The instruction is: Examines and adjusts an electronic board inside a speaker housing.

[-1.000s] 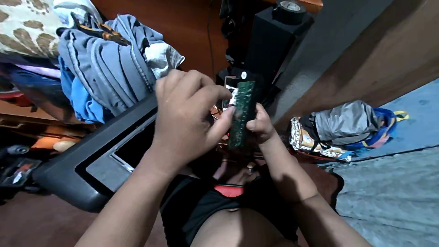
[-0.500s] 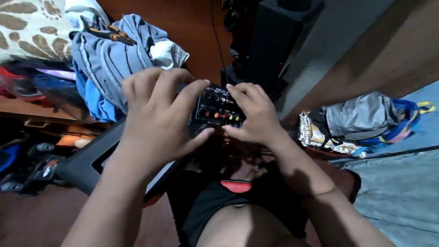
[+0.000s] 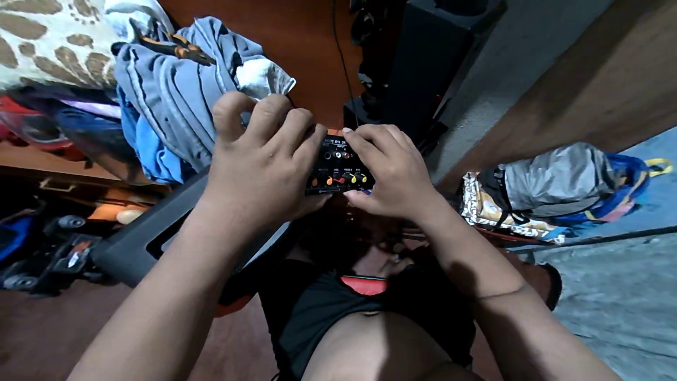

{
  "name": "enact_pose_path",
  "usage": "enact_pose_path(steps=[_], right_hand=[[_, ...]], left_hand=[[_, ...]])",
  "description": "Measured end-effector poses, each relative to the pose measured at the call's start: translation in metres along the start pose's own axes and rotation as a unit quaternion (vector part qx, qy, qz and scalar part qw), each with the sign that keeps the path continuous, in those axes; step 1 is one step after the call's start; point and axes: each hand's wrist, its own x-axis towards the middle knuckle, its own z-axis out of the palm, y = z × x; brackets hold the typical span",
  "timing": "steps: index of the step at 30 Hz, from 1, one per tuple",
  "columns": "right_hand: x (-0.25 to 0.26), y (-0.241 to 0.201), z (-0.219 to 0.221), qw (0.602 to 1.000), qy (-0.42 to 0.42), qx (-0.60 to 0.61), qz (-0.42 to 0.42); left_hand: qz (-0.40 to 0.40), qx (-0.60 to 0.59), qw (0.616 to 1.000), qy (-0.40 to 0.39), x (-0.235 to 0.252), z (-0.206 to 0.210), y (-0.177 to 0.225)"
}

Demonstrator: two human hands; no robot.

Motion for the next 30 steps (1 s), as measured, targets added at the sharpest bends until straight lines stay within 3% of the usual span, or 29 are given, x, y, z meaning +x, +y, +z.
enact_pose_path(steps=[4, 11, 15, 24, 27, 30], right_hand=[[0.003, 0.001, -0.005, 1.000, 0.010, 0.011, -0.004], [0.009, 0.000, -0.006, 0.985, 0.166, 0.034, 0.012], [0.011, 0.009, -0.012, 0.976, 0.210, 0.027, 0.047], [0.006, 0.035, -0.018, 0.982, 0.158, 0.022, 0.096], [0.007, 0.039, -0.018, 0.980, 0.150, 0.086, 0.102], [0.011, 0.048, -0.016, 0.960, 0.134, 0.184, 0.163]], left_hand=[[-0.007, 0.012, 0.998, 0.061, -0.004, 0.006, -0.008], [-0.077, 0.038, 0.988, 0.125, -0.001, 0.012, -0.017], [-0.104, 0.048, 0.984, 0.137, -0.003, 0.015, -0.021], [-0.134, 0.047, 0.979, 0.145, -0.013, 0.020, -0.030], [-0.133, 0.042, 0.978, 0.154, -0.015, 0.021, -0.031], [-0.138, 0.040, 0.977, 0.159, -0.018, 0.022, -0.033]])
